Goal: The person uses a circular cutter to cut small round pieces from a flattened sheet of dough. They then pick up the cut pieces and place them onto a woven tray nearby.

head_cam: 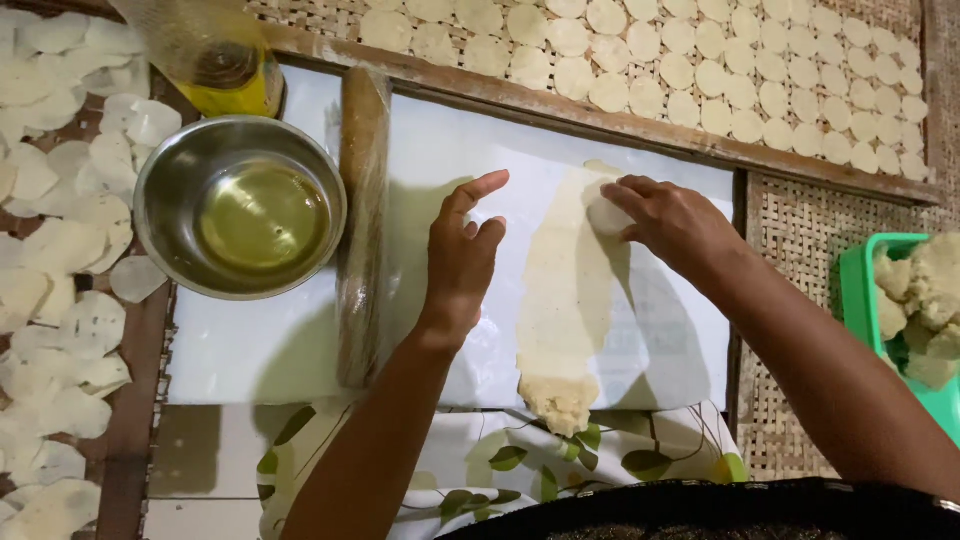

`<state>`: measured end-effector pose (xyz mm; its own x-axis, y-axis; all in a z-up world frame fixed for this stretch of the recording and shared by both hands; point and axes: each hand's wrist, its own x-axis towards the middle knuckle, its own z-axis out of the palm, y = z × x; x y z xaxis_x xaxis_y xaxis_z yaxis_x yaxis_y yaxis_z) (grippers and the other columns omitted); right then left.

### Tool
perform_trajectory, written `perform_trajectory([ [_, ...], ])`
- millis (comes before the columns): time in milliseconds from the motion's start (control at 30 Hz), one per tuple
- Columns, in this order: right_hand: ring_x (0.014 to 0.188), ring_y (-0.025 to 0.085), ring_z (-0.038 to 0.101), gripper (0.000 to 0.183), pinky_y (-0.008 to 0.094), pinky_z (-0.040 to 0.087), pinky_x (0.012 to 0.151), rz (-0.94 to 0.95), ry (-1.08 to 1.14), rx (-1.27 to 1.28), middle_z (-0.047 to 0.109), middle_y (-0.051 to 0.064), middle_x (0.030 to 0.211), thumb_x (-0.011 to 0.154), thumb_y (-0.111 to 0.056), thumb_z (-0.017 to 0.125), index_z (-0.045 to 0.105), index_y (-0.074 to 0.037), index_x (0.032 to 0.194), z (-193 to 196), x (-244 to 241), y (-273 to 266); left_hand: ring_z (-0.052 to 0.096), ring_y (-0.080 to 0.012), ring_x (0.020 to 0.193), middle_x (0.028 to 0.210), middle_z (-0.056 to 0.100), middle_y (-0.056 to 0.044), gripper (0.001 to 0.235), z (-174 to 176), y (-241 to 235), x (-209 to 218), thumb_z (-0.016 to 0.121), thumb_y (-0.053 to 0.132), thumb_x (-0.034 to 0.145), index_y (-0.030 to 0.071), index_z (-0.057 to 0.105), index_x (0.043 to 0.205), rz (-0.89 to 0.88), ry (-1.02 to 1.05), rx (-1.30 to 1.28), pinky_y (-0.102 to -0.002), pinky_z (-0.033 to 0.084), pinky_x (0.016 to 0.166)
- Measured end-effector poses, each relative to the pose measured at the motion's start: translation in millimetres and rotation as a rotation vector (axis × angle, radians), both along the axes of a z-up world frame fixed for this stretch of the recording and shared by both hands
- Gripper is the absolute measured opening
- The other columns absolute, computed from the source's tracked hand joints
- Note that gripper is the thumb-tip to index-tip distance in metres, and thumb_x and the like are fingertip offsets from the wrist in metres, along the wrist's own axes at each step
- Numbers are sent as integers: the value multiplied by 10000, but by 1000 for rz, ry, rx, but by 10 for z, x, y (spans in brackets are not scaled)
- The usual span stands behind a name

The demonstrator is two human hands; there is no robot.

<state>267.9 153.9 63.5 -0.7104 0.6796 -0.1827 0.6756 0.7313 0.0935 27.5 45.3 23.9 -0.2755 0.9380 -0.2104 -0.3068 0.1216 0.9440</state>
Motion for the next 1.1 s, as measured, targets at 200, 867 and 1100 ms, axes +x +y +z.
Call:
perform_trajectory([
  [200, 894, 412, 762, 606, 461, 654, 649, -61, -35, 19, 696, 254, 1183, 852, -306, 763, 604, -1, 1351, -11, 36, 30, 370, -341, 1473, 1433, 516, -169, 502, -22, 14, -2, 549, 42, 877, 137, 637, 1363, -3, 13, 21, -526, 265, 1221],
  [867, 981, 489, 702, 613, 515, 623, 776, -341, 445, -250, 680, 327, 1170, 765, -58, 863, 650, 32, 1333, -278, 283, 151, 361, -313, 1486, 1460, 500, -119, 505, 11, 14, -16, 558, 64, 879, 186, 638, 1362, -22, -5, 7, -499, 268, 1228],
  [1100, 1365, 351, 472, 710, 461, 402, 1181, -767, 1045, -737, 441, 230, 1515, 916, -170, 513, 302, -10, 1574, 301, 551, 30, 469, -247, 1389, 1414, 622, -27, 464, -7, 3, -57, 508, 50, 832, 107, 639, 1274, -21, 83, 82, -402, 354, 1133],
])
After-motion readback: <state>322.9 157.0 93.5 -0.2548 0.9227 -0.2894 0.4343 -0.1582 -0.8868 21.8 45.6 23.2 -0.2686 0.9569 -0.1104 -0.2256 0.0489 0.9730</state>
